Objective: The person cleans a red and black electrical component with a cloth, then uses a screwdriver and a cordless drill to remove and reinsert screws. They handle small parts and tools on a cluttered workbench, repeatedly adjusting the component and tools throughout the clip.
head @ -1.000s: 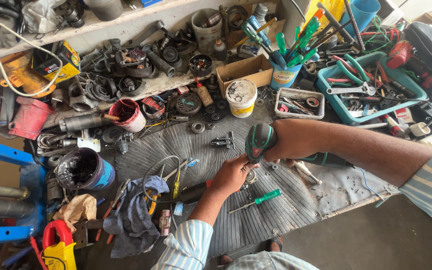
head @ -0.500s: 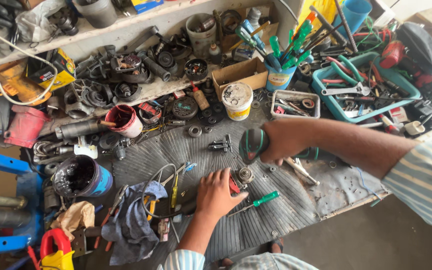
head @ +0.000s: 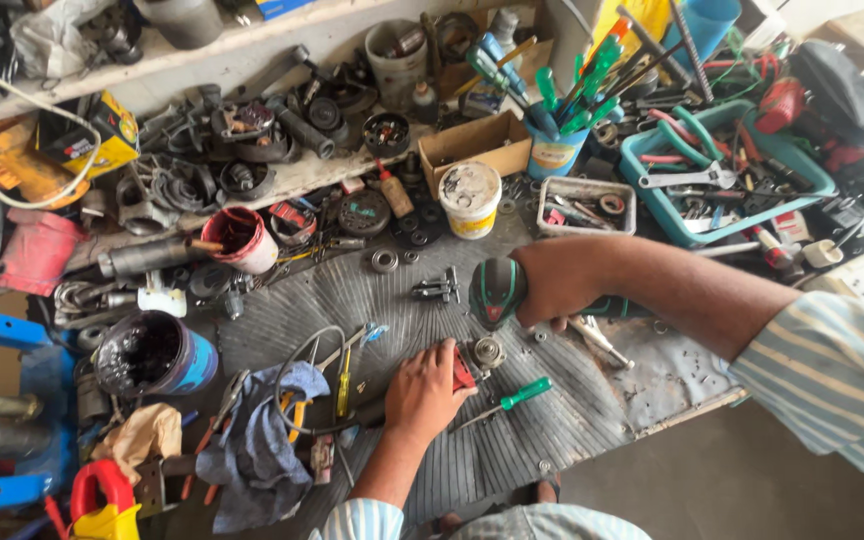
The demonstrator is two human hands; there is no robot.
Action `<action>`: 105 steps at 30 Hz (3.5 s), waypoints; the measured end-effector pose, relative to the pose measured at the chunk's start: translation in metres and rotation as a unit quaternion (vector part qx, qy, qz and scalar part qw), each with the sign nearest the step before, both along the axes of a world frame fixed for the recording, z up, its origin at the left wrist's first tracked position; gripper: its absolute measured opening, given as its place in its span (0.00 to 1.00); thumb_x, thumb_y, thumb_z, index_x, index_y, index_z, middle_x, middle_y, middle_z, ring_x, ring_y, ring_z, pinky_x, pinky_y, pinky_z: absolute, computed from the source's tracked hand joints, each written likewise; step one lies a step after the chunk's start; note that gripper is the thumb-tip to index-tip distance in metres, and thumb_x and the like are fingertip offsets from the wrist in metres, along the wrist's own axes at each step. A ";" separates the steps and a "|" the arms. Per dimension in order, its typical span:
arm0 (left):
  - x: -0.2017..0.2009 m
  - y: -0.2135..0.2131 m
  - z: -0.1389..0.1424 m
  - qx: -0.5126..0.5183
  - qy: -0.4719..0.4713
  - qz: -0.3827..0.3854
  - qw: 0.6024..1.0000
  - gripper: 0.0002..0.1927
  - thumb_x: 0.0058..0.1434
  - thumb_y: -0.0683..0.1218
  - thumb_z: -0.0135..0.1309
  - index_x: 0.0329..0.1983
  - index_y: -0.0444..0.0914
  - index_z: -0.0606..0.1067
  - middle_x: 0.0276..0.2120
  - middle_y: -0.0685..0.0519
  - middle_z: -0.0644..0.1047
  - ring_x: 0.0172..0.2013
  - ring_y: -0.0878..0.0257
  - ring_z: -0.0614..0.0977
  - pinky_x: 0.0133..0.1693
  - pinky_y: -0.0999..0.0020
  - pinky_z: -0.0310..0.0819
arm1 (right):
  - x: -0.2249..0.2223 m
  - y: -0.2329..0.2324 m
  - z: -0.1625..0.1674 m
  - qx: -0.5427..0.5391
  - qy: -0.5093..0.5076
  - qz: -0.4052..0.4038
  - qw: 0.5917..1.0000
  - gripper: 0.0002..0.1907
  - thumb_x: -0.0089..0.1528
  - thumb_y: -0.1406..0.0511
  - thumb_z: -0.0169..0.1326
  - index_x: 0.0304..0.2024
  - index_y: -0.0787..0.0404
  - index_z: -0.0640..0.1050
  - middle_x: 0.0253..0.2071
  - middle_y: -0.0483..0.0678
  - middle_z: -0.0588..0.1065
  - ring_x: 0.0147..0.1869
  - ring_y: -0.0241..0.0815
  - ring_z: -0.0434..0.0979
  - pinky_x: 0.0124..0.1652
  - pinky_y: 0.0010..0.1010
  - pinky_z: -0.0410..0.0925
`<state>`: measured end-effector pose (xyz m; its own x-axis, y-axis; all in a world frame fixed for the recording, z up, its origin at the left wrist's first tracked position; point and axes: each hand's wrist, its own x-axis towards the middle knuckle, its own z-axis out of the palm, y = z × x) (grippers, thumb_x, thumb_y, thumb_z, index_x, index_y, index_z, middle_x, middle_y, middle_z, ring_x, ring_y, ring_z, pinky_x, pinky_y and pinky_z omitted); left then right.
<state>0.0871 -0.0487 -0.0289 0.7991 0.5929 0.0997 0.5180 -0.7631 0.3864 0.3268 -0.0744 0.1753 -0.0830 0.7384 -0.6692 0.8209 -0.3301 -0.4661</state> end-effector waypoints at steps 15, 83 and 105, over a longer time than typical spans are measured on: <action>-0.002 0.001 0.004 0.006 -0.010 -0.027 1.000 0.41 0.46 0.57 0.71 0.58 0.36 0.67 0.45 0.46 0.79 0.48 0.49 0.80 0.48 0.53 0.72 | 0.003 0.002 -0.003 -0.012 0.005 0.063 0.998 0.13 0.49 0.66 0.61 0.37 0.58 0.82 0.25 0.45 0.81 0.28 0.37 0.83 0.28 0.32 0.74; 0.001 0.012 -0.003 -0.092 -0.115 -0.061 0.987 0.48 0.46 0.49 0.72 0.68 0.34 0.61 0.54 0.40 0.77 0.55 0.43 0.78 0.57 0.53 0.71 | -0.028 -0.030 -0.002 -0.028 0.018 -0.067 0.997 0.12 0.55 0.64 0.58 0.41 0.59 0.80 0.25 0.49 0.84 0.29 0.39 0.87 0.32 0.34 0.78; 0.003 0.021 -0.004 -0.126 -0.109 -0.035 0.985 0.48 0.47 0.50 0.71 0.68 0.36 0.60 0.52 0.43 0.80 0.53 0.46 0.81 0.54 0.54 0.74 | -0.068 -0.035 0.016 0.001 0.028 -0.079 0.997 0.15 0.56 0.64 0.56 0.46 0.59 0.75 0.29 0.46 0.82 0.28 0.36 0.86 0.32 0.31 0.77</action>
